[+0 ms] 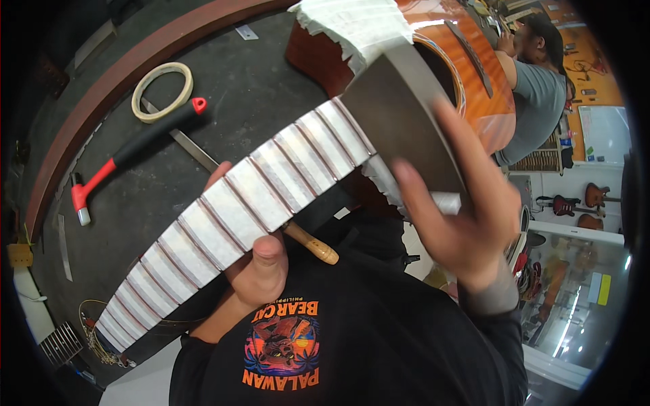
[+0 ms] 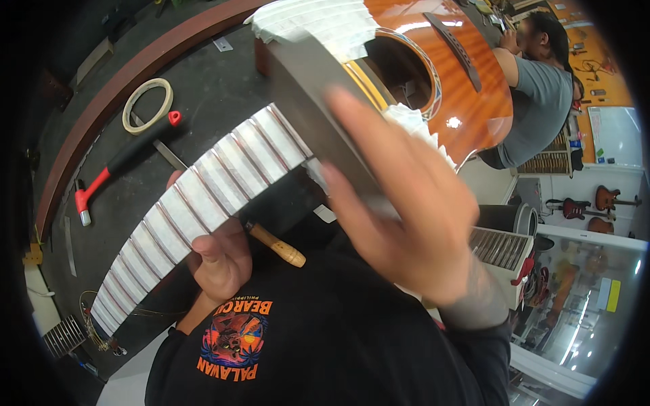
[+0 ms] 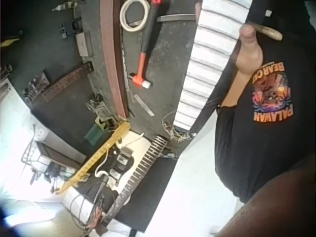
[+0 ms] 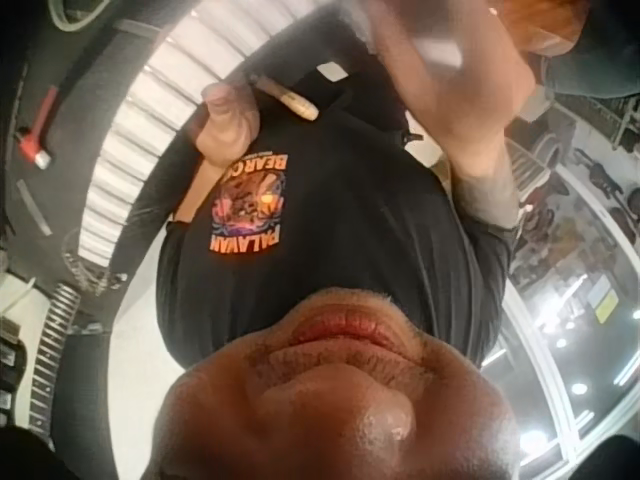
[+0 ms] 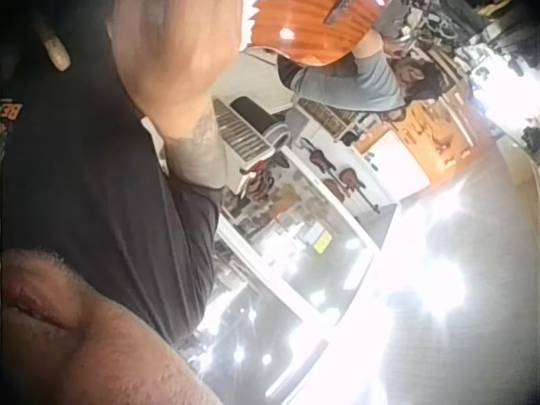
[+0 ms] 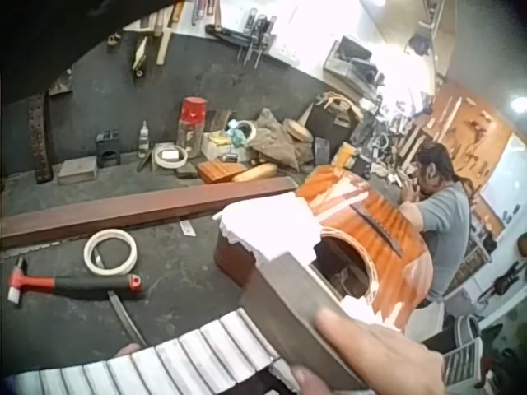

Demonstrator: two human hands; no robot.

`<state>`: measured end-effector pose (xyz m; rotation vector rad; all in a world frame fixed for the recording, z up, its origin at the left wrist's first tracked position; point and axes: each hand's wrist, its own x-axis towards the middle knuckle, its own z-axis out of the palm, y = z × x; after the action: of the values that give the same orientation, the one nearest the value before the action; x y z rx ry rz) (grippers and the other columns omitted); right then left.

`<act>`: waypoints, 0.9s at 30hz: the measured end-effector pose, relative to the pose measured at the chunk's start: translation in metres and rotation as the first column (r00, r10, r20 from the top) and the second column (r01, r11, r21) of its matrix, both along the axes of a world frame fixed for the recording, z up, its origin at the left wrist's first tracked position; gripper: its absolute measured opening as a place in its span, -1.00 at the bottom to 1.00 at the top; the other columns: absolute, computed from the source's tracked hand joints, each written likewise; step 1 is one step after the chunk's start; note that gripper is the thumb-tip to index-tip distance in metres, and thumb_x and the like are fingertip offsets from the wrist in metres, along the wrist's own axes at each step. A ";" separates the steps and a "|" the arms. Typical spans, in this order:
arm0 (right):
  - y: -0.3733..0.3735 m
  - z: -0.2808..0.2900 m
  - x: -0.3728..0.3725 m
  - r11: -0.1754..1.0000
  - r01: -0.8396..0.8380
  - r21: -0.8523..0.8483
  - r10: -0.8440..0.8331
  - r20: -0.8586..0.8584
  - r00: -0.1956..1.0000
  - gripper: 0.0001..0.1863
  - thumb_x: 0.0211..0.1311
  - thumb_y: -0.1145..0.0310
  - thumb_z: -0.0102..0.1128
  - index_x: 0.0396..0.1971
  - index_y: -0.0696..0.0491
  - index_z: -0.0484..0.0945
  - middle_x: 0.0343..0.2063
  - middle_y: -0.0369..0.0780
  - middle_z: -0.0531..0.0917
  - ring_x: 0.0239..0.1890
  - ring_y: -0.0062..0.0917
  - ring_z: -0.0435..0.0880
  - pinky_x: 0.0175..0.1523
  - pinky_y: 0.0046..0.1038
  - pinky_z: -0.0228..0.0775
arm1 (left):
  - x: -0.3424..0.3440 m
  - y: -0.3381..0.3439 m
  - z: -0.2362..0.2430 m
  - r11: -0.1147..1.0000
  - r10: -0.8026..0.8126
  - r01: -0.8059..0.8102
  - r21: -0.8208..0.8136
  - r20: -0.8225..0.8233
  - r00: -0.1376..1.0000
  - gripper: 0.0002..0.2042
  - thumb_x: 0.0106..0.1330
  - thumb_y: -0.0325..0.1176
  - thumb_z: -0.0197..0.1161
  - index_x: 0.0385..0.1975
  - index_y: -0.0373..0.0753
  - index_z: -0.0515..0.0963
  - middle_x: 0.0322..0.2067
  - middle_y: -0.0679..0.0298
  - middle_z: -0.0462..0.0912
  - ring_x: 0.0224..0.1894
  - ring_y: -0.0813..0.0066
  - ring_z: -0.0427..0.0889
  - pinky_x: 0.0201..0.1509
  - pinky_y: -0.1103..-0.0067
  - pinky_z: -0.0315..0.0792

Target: The person sands the fretboard of an acoustic guitar using a sanding block, moving it along the length of the neck while holding the guitar steady.

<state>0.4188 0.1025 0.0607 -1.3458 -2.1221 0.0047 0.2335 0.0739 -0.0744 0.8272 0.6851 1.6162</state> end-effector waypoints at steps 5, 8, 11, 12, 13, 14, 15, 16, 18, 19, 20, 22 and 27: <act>0.033 0.000 -0.012 0.997 -0.079 0.022 0.079 0.022 0.997 -0.39 0.05 0.65 0.39 0.17 0.34 0.45 -0.03 0.03 0.67 -0.01 -0.40 0.70 0.08 -0.48 0.51 | 0.004 0.004 0.006 0.997 0.063 -0.053 -0.063 0.161 0.985 0.00 0.18 0.00 0.45 0.42 -0.39 -0.06 0.25 0.10 0.36 0.32 0.29 0.34 0.44 0.35 0.13; -0.013 -0.012 0.006 0.998 -0.016 0.066 0.016 -0.005 1.000 -0.38 -0.02 0.65 0.41 0.14 0.33 0.47 -0.06 0.01 0.68 -0.11 -0.31 0.72 -0.04 -0.45 0.53 | 0.003 0.002 0.010 0.996 0.067 -0.058 -0.071 0.133 0.989 0.00 0.18 0.00 0.45 0.42 -0.39 -0.06 0.25 0.10 0.36 0.32 0.29 0.34 0.44 0.34 0.13; -0.022 -0.012 0.006 0.998 0.025 0.054 -0.025 -0.001 1.000 -0.38 -0.02 0.64 0.42 0.14 0.33 0.47 -0.06 0.02 0.68 -0.12 -0.29 0.73 -0.04 -0.43 0.54 | -0.001 -0.001 0.001 1.000 -0.003 0.003 -0.006 -0.036 0.999 -0.12 0.35 0.13 0.18 0.46 -0.26 -0.09 0.40 0.10 0.17 0.45 0.17 0.14 0.50 0.16 -0.04; -0.009 -0.010 0.005 0.999 0.005 0.045 -0.005 -0.001 1.000 -0.38 0.01 0.64 0.41 0.15 0.35 0.45 -0.05 0.04 0.68 -0.09 -0.30 0.73 -0.01 -0.43 0.54 | 0.000 -0.002 0.000 1.000 -0.004 0.004 -0.010 -0.034 0.999 -0.12 0.35 0.13 0.18 0.46 -0.26 -0.09 0.40 0.10 0.17 0.45 0.17 0.14 0.50 0.16 -0.04; 0.004 -0.007 -0.001 0.999 -0.006 0.038 0.006 -0.002 1.000 -0.39 0.04 0.63 0.40 0.16 0.36 0.44 -0.04 0.05 0.67 -0.06 -0.32 0.72 0.03 -0.43 0.53 | 0.000 0.000 -0.002 1.000 -0.007 0.007 0.002 -0.011 1.000 -0.12 0.35 0.13 0.18 0.46 -0.26 -0.09 0.40 0.10 0.17 0.45 0.17 0.14 0.50 0.16 -0.04; 0.016 -0.002 -0.007 0.999 -0.012 0.033 0.012 -0.002 1.000 -0.39 0.06 0.62 0.40 0.16 0.38 0.43 -0.03 0.07 0.67 -0.03 -0.33 0.72 0.06 -0.44 0.53 | -0.001 0.001 -0.001 1.000 -0.012 0.012 0.018 0.011 1.000 -0.13 0.35 0.13 0.18 0.46 -0.26 -0.08 0.40 0.10 0.17 0.45 0.17 0.15 0.50 0.16 -0.04; 0.034 0.000 -0.013 0.999 -0.030 0.028 0.029 0.023 0.999 -0.39 0.06 0.63 0.39 0.16 0.38 0.43 -0.03 0.07 0.67 -0.03 -0.33 0.72 0.06 -0.43 0.53 | -0.001 0.002 -0.001 1.000 -0.018 0.018 0.018 -0.004 1.000 -0.12 0.34 0.13 0.19 0.46 -0.26 -0.08 0.39 0.10 0.18 0.45 0.17 0.15 0.50 0.16 -0.03; 0.038 0.001 -0.014 0.999 -0.044 0.023 0.043 0.030 0.999 -0.39 0.06 0.63 0.39 0.16 0.38 0.43 -0.03 0.07 0.67 -0.02 -0.34 0.72 0.06 -0.43 0.53 | -0.002 0.002 -0.002 1.000 -0.020 0.020 0.015 -0.024 1.000 -0.12 0.34 0.13 0.19 0.46 -0.25 -0.08 0.39 0.11 0.18 0.45 0.18 0.15 0.50 0.16 -0.03; 0.040 0.002 -0.014 0.996 -0.082 0.035 0.080 0.069 0.994 -0.39 0.06 0.64 0.38 0.17 0.38 0.42 -0.03 0.07 0.66 -0.01 -0.34 0.71 0.07 -0.42 0.53 | -0.002 0.004 -0.002 0.999 -0.022 0.022 0.026 -0.019 1.000 -0.12 0.34 0.14 0.19 0.46 -0.25 -0.08 0.39 0.11 0.19 0.45 0.19 0.15 0.50 0.17 -0.03; 0.033 0.001 -0.013 0.994 -0.101 0.040 0.097 0.090 0.991 -0.39 0.06 0.64 0.38 0.17 0.37 0.42 -0.03 0.07 0.66 0.00 -0.33 0.71 0.08 -0.42 0.53 | -0.003 0.003 -0.001 1.000 -0.016 0.017 0.025 -0.018 1.000 -0.12 0.34 0.14 0.19 0.46 -0.25 -0.08 0.39 0.11 0.19 0.45 0.19 0.15 0.50 0.17 -0.03; 0.026 0.000 -0.010 0.992 -0.116 0.045 0.110 0.113 0.987 -0.39 0.06 0.64 0.37 0.17 0.37 0.42 -0.02 0.07 0.66 0.01 -0.33 0.71 0.08 -0.42 0.52 | -0.003 0.003 0.001 1.000 -0.017 0.017 0.021 -0.018 1.000 -0.12 0.34 0.14 0.19 0.46 -0.26 -0.08 0.39 0.11 0.19 0.45 0.20 0.15 0.50 0.18 -0.03; -0.011 -0.007 0.002 0.999 -0.034 -0.001 0.035 0.005 0.999 -0.37 0.05 0.64 0.38 0.19 0.37 0.41 -0.03 0.08 0.66 0.02 -0.32 0.70 0.09 -0.41 0.52 | -0.004 0.000 0.002 1.000 -0.006 0.006 0.014 -0.013 1.000 -0.12 0.34 0.13 0.19 0.46 -0.27 -0.08 0.39 0.12 0.19 0.45 0.20 0.15 0.50 0.18 -0.03; -0.003 -0.011 0.001 0.997 0.004 0.071 -0.004 0.003 1.000 -0.38 -0.01 0.62 0.42 0.15 0.30 0.47 -0.07 -0.01 0.68 -0.10 -0.36 0.73 0.03 -0.45 0.53 | 0.001 0.000 -0.002 1.000 0.012 -0.012 0.000 -0.012 1.000 -0.11 0.34 0.12 0.20 0.45 -0.29 -0.08 0.39 0.11 0.19 0.45 0.20 0.15 0.50 0.17 -0.03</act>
<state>0.4195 0.0993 0.0493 -1.3093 -2.1028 -0.0737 0.2341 0.0737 -0.0760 0.8344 0.6994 1.6234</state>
